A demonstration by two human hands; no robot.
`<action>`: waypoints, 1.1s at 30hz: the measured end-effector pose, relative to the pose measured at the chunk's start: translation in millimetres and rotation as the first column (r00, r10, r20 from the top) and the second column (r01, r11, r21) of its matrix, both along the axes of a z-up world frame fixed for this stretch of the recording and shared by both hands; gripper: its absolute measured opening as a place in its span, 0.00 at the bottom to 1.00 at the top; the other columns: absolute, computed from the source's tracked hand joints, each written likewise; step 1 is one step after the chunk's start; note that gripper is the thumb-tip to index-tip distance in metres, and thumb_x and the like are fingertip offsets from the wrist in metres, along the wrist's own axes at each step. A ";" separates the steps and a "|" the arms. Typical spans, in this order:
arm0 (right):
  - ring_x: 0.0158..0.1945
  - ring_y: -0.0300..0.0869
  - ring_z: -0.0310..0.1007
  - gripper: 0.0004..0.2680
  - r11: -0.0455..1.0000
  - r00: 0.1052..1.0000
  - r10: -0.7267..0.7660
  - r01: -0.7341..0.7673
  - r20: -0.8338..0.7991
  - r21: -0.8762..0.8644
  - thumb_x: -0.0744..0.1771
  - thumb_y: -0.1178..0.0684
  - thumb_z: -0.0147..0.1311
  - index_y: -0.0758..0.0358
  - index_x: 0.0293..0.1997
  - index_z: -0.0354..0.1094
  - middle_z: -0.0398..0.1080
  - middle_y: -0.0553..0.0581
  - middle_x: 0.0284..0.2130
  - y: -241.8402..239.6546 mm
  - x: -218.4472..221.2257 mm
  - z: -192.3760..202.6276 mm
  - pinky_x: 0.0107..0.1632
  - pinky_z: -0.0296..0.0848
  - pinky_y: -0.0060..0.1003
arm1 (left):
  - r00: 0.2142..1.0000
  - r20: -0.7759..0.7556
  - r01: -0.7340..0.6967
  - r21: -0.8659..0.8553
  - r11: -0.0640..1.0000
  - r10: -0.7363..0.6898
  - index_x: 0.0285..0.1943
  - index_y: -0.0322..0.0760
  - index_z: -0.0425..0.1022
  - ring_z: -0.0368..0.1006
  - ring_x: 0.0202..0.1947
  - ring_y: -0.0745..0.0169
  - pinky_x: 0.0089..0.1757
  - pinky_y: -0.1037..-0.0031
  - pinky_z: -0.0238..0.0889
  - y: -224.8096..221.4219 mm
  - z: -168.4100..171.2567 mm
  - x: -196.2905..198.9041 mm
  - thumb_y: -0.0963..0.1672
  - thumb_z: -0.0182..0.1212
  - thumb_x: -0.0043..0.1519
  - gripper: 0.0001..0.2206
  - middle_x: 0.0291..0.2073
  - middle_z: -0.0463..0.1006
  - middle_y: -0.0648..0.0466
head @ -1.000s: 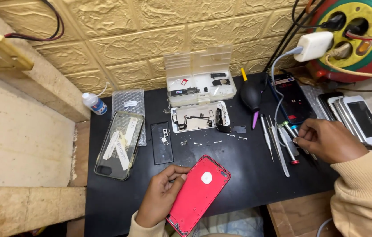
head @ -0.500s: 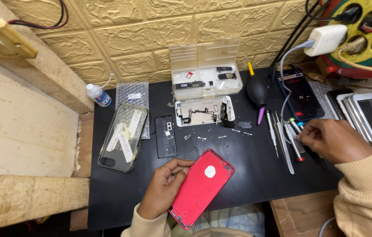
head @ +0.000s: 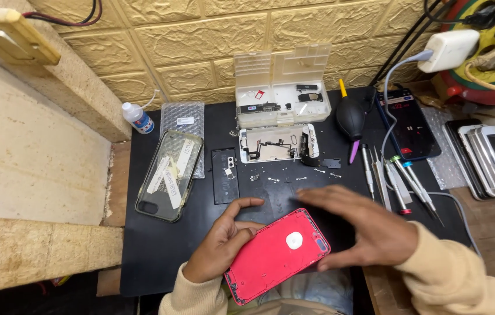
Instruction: Screwing internal plates and components into a smartphone chassis during a repair process.
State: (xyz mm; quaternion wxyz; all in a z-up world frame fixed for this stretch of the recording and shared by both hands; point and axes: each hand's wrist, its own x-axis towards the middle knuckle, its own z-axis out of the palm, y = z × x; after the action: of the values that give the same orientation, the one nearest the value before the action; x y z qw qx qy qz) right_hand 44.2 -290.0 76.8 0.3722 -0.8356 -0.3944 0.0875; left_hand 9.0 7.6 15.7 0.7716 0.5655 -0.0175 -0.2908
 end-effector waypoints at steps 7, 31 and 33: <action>0.57 0.47 0.75 0.32 1.000 0.991 0.013 -0.016 -0.134 -0.024 0.57 0.34 0.72 0.60 0.62 0.65 0.72 0.58 0.54 14.2 -4.3 -4.5 0.59 0.70 0.40 | 0.998 -0.039 -0.035 0.105 0.994 0.039 0.64 0.42 0.65 0.80 0.34 0.65 0.32 0.79 0.67 -5.4 6.5 1.7 0.43 0.54 0.67 0.16 0.43 0.88 0.46; 0.51 0.48 0.65 0.35 0.946 0.974 -0.186 0.214 0.131 -0.243 0.54 0.23 0.68 0.59 0.55 0.65 0.67 0.55 0.48 -8.7 9.6 -34.9 0.53 0.67 0.44 | 0.616 0.720 -0.415 0.641 0.645 -0.320 0.66 0.53 0.68 0.59 0.64 0.49 0.55 0.55 0.46 -9.1 -33.4 3.6 0.59 0.73 0.51 0.35 0.71 0.69 0.62; 0.52 0.48 0.65 0.35 0.945 0.970 -0.188 0.222 0.156 -0.242 0.54 0.23 0.69 0.60 0.56 0.65 0.67 0.56 0.49 -7.8 7.0 -34.7 0.53 0.68 0.45 | 0.622 0.713 -0.411 0.649 0.640 -0.324 0.65 0.54 0.68 0.59 0.65 0.49 0.55 0.55 0.45 -9.1 -36.5 3.9 0.59 0.73 0.51 0.35 0.71 0.68 0.63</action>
State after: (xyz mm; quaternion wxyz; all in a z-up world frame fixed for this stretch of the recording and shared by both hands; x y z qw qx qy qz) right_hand 51.2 -297.8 42.1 0.2410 -0.9173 -0.3141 0.0439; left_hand 12.9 -1.5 -20.7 0.3743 0.9027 -0.2104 0.0279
